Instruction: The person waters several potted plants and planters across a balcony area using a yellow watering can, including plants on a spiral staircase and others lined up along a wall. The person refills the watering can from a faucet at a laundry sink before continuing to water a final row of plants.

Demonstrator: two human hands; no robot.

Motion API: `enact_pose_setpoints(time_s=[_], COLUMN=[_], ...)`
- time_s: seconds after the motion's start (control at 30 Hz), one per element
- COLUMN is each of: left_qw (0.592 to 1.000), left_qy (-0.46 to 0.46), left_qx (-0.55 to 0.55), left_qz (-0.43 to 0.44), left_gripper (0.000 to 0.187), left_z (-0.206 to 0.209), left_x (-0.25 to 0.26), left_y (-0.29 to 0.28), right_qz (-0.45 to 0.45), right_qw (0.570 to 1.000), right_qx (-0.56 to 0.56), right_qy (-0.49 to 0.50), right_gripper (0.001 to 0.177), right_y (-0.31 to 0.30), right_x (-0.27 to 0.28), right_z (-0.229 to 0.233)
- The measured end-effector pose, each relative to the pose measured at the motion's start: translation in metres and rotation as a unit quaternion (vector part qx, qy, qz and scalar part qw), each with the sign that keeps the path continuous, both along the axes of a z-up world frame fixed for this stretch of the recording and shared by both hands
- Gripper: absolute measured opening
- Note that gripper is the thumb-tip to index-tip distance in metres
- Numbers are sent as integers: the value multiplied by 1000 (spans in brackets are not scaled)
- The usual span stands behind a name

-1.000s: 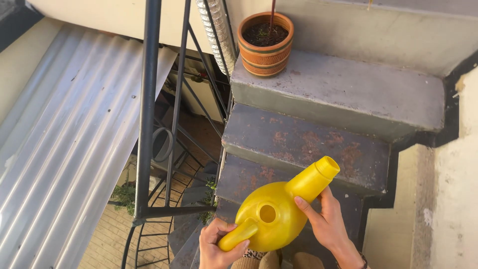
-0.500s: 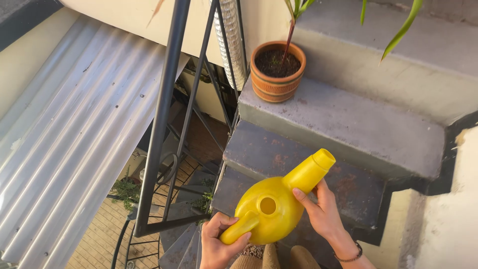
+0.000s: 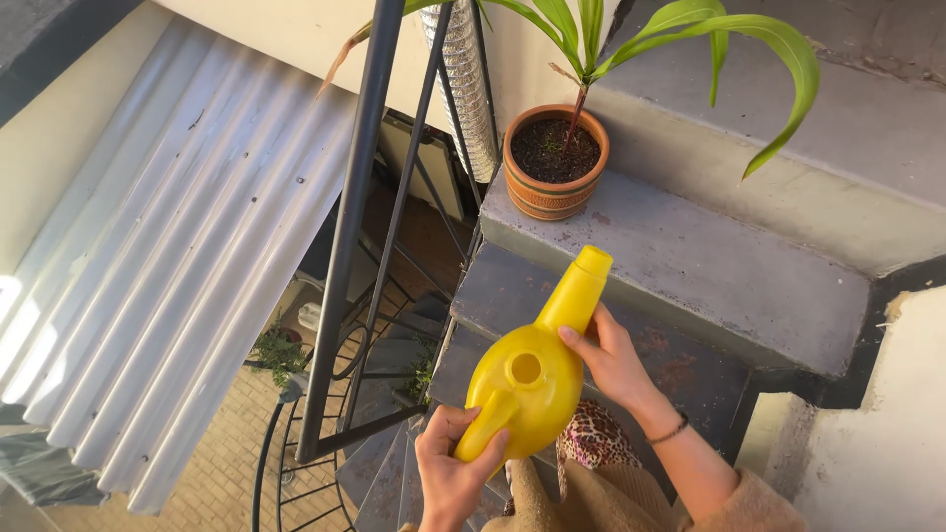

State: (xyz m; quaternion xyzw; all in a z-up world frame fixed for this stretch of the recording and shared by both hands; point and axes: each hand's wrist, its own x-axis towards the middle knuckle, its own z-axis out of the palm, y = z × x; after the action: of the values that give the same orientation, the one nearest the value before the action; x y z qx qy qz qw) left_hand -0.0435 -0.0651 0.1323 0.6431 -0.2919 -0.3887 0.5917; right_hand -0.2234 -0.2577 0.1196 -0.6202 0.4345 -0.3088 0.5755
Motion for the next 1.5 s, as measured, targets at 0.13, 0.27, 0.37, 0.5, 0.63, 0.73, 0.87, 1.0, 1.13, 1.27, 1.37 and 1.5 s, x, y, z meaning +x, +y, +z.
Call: enact_pose_setpoints(time_s=[0.13,0.27,0.37,0.5,0.63,0.73,0.87,1.0,1.13,1.27,1.37,1.5], left_qw=[999,998,997,994,992,991,991,991,985,987,986,989], left_qy=[7,7,17,33,54,62,61,56,54,48,46,47], left_qx=[21,16,14,17,35,43,50,77,143,145,156,137], left_qz=[31,62,79,105,104,114,104,92,78,53,32,6], left_gripper=[32,31,30,30,30,29,29,30,33,34,34,36], left_z=[11,14,31,62,87,97,105,104,113,116,126,116], left_x=[-14,-32,-45,-57,-54,-49,-38,-25,-13,-5,-1,2], left_y=[-28,-62,-92,-122,-147,-159,-173,-187,-202,-213,-224,-231], right_qz=[21,50,69,82,86,87,90,69,59,34,24,24], right_qw=[1000,998,997,992,990,987,985,986,987,985,985,983], right_qx=[5,21,29,79,82,105,120,137,136,160,168,183], right_qy=[10,-14,-21,-57,-79,-89,-81,-64,-69,-62,-30,-11], right_gripper=[55,53,54,55,58,55,51,46,43,45,44,44], right_y=[-39,-79,-110,-144,-164,-174,-182,-188,-194,-198,-205,-213], right_x=[6,5,5,8,18,27,39,49,54,59,61,63], right_z=[-5,-1,11,20,26,22,6,-16,-39,-41,-42,-45])
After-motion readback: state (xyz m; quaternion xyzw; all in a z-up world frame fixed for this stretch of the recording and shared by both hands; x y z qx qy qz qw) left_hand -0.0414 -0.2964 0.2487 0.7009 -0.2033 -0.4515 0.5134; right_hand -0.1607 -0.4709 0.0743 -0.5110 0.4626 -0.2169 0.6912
